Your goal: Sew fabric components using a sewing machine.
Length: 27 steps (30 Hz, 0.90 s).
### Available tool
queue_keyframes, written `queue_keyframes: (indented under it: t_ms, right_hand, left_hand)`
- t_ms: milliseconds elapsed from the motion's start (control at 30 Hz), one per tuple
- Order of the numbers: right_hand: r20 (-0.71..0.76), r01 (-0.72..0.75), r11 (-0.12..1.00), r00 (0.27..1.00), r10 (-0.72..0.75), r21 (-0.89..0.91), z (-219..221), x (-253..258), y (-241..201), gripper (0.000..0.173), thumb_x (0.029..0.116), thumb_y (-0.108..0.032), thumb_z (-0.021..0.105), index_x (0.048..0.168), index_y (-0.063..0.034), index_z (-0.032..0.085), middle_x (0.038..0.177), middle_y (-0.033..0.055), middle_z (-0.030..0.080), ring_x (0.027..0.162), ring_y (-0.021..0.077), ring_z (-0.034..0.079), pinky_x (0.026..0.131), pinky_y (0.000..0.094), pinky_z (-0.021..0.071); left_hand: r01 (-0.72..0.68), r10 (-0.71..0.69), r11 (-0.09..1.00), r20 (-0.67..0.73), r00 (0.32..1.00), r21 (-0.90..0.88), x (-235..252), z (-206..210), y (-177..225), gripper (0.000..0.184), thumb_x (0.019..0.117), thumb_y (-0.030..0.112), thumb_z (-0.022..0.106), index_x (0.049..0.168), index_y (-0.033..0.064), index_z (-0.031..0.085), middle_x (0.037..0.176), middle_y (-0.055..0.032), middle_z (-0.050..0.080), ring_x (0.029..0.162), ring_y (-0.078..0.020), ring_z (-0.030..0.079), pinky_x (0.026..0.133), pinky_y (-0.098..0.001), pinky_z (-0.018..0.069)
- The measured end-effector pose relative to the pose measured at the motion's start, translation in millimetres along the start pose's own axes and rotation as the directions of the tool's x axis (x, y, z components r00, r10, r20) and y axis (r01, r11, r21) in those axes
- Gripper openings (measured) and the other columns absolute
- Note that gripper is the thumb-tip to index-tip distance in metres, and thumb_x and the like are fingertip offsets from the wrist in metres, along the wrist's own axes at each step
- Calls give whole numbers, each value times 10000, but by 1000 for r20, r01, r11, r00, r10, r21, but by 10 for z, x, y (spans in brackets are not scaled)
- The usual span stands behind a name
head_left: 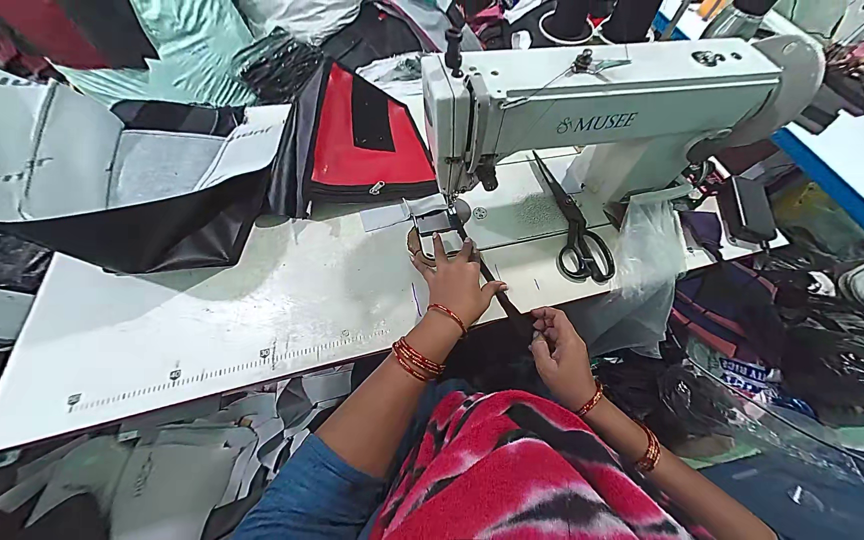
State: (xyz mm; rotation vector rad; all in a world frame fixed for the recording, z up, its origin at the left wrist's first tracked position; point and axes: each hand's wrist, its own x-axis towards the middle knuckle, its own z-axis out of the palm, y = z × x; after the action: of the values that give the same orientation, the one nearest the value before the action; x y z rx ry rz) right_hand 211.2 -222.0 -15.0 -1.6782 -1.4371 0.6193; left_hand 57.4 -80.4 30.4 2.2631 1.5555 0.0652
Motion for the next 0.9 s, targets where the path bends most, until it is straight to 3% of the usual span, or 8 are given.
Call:
queue_keyframes:
  t_ms: [67, 167, 333, 533, 900]
  right_hand:
    - [-41, 42, 999, 998, -43, -28, -17, -18, 9, 305, 949, -100, 554, 1186, 64, 656, 972, 135, 663, 715, 91, 632, 639, 213, 551]
    - [-82, 159, 979, 982, -170, -129, -40, -62, 30, 237, 959, -62, 602, 1115, 57, 735, 930, 167, 657, 693, 117, 653, 634, 201, 571]
    - [-67, 325, 901, 931, -358, -287, -25, -147, 41, 254, 932, -45, 615, 1120, 56, 755, 890, 199, 657, 707, 206, 652, 663, 251, 567]
    - [5, 433, 823, 886, -464, -367, 6, -160, 30, 245, 921, -23, 589, 1081, 53, 757, 885, 205, 661, 682, 239, 661, 610, 283, 570]
    - [156, 450, 826, 893, -422, -339, 40, -99, 128, 247, 911, 27, 586, 1101, 73, 737, 911, 227, 656, 687, 289, 678, 601, 345, 589]
  left_hand:
    - [8, -8, 1000, 15, 1000, -1, 2, -4, 5, 711, 948, 620, 617, 1450, 117, 599, 1659, -59, 364, 1538, -542, 97, 1072, -870, 23]
    - [7, -7, 1000, 25, 1000, 6, 7, -4, 8, 724, 951, 630, 603, 1455, 109, 590, 1659, -68, 363, 1541, -539, 86, 1072, -868, 22]
    - [13, -13, 1000, 27, 1000, 13, 12, -7, 18, 708, 955, 618, 607, 1433, 96, 610, 1662, -64, 358, 1538, -544, 91, 1073, -866, 38]
    - [20, -21, 999, 47, 999, 26, 8, -39, 25, 720, 953, 620, 609, 1445, 94, 599, 1660, -61, 363, 1535, -547, 102, 1074, -865, 54]
    - [43, -45, 999, 92, 995, 32, 24, -99, 45, 709, 945, 599, 638, 1462, 117, 585, 1657, -42, 370, 1535, -541, 111, 1069, -870, 78]
